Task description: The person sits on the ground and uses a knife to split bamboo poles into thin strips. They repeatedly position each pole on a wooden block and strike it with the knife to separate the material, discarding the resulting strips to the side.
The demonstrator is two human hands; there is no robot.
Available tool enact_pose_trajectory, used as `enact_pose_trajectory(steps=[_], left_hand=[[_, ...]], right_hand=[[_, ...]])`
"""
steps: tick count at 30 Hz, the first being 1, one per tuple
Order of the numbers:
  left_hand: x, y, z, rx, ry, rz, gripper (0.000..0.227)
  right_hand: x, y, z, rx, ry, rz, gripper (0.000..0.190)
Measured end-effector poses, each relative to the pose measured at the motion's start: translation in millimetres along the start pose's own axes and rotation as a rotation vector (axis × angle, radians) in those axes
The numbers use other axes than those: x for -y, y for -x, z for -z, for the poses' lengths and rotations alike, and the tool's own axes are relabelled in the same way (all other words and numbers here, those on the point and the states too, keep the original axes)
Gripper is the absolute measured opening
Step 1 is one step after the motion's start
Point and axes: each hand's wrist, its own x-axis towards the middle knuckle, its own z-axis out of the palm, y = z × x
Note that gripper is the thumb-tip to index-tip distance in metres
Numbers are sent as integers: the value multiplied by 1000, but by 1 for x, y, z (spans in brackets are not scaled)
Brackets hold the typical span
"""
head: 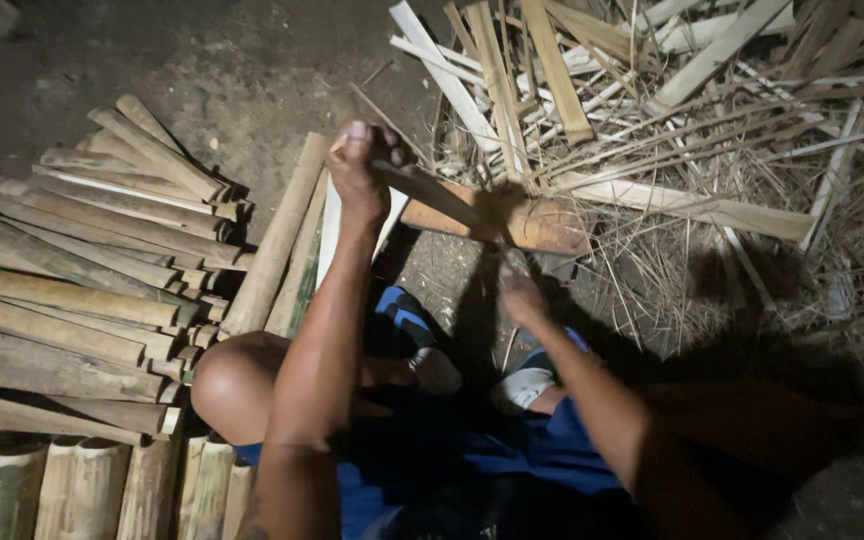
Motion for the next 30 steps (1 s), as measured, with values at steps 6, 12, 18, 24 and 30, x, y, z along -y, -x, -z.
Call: enact_pose_trajectory(steps=[6, 12, 18, 24, 30], left_hand=[[-7, 6, -14, 142, -532, -138, 48], [2, 1, -32, 135, -759, -301, 52], [15, -10, -21, 126, -722, -226, 54], [30, -23, -24, -107, -939, -424, 61], [48, -41, 9, -275, -920, -382, 67]], right_hand=[[20, -2, 37, 4, -11, 190, 54], [75, 40, 38, -163, -167, 472, 49], [24, -28, 2, -53, 7, 94, 61], [33, -36, 8, -139, -46, 280, 53], [47, -27, -33, -288, -29, 468, 39]])
